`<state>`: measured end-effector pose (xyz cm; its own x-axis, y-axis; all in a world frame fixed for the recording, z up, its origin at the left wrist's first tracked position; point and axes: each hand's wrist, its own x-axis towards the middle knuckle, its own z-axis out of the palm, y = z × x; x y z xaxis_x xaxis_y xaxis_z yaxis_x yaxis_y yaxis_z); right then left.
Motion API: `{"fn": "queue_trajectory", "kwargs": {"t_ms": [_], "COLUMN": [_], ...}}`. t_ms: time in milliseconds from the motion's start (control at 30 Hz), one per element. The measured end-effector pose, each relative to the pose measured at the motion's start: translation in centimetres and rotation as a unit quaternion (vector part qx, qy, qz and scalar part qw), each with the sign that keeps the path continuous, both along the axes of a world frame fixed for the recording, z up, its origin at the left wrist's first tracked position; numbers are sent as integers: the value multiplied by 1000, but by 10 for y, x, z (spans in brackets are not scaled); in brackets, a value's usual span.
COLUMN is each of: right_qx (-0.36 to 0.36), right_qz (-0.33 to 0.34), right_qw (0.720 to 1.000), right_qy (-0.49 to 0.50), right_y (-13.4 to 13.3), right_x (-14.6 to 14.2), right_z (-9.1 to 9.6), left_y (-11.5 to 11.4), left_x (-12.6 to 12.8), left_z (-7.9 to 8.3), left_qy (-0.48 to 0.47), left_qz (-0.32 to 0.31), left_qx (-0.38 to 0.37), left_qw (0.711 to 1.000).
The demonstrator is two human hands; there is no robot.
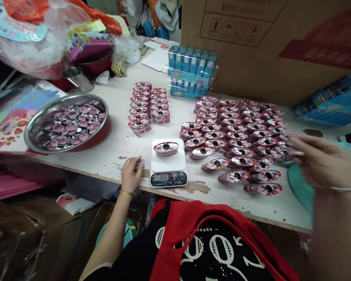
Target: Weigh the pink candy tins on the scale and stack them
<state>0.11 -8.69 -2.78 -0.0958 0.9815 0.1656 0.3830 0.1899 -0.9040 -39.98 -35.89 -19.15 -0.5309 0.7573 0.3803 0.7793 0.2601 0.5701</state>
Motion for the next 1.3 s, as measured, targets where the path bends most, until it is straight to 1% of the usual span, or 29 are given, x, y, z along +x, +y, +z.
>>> {"fn": "queue_trajectory", "kwargs": {"t_ms": [33,67,133,167,233,267,333,400,467,533,567,600,667,733,800,900,1000,1067,1133,1300], "right_qx": [-74,-126,-157,-162,-157,-148,-121,-92,-70,-62,-70,-90,-174,-280,-355,-416,-458,-457,-437,-368], "right_qz": [34,105,245,306,381,405,435,450,452,447,444,438,413,373,325,271,258,261,269,313], "right_qw": [996,985,954,935,909,901,892,888,888,891,892,895,892,871,844,818,801,807,821,852], "right_qy": [34,48,76,78,66,52,14,-24,-48,-48,-36,-14,58,153,237,290,285,268,249,202], "right_y": [-11,-23,-44,-53,-64,-68,-70,-70,-70,-69,-69,-68,-65,-60,-56,-56,-65,-71,-76,-82], "right_x": [-40,-80,-149,-177,-218,-231,-247,-253,-255,-255,-255,-254,-250,-243,-232,-210,-190,-183,-180,-188], "right_z": [4,7,5,1,-11,-18,-31,-39,-43,-43,-42,-42,-39,-37,-36,-38,-43,-45,-45,-42], "left_y": [0,0,-1,-1,-2,-2,-2,-3,-3,-3,-3,-2,-2,-2,-2,-2,-2,-2,-2,-2], "left_x": [0,0,0,0,0,0,0,0,0,0,0,0,1,2,2,3,3,3,3,3], "left_z": [0,0,0,0,1,1,1,1,1,1,1,1,1,2,2,3,3,3,2,1], "left_qy": [-3,-6,-12,-15,-19,-20,-23,-26,-30,-32,-33,-34,-37,-39,-39,-36,-36,-38,-41,-41], "left_qz": [-1,-2,-5,-6,-7,-6,-4,-2,-1,0,1,2,5,5,4,2,2,6,8,10], "left_qx": [1,3,8,10,13,14,15,15,15,18,19,20,21,20,19,21,20,15,9,9], "left_qw": [1000,1000,1000,1000,1000,1000,1000,1000,999,999,999,999,999,999,999,999,999,999,999,999]}}
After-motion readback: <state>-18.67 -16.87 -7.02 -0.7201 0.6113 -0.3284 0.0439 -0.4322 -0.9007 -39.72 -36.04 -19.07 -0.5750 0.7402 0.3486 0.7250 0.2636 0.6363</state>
